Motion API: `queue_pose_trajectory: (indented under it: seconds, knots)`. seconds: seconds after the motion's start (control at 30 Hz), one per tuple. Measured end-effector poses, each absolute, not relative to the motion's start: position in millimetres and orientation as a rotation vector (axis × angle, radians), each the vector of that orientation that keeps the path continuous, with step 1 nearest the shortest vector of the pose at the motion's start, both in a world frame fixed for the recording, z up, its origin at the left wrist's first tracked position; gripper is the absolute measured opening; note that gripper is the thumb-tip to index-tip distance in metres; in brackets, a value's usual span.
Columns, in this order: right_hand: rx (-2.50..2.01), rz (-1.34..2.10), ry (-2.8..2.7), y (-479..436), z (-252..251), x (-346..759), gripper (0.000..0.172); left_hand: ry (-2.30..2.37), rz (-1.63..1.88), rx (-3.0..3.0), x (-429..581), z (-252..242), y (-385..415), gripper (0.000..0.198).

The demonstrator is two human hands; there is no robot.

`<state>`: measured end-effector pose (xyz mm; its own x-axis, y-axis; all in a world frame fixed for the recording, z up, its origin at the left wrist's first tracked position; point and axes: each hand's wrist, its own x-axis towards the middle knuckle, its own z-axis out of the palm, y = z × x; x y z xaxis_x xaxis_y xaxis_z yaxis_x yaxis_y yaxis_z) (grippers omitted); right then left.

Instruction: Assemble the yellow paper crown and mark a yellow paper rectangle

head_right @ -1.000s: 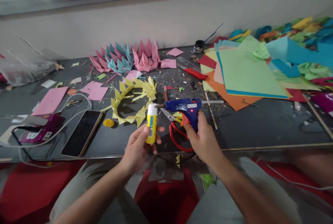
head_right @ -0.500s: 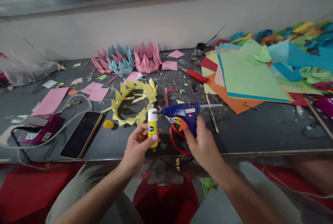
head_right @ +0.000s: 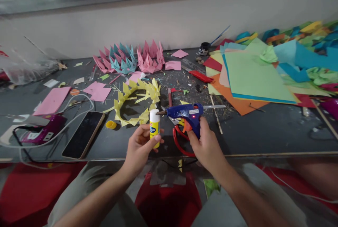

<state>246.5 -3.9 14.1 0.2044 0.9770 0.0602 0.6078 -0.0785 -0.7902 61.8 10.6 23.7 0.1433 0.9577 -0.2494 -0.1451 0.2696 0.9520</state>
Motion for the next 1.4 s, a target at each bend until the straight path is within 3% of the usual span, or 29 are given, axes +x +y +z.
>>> queue_pose_trajectory:
  seconds: [0.83,1.4]
  knots:
    - [-1.742,0.771,-1.400,-3.7,15.9,248.9,0.019,0.746,0.945,0.768,60.1,18.8,7.2,0.039]
    - [-1.717,0.742,-1.411,-3.1,9.3,248.1,0.019,0.981,0.901,0.975,60.1,23.0,8.7,0.038]
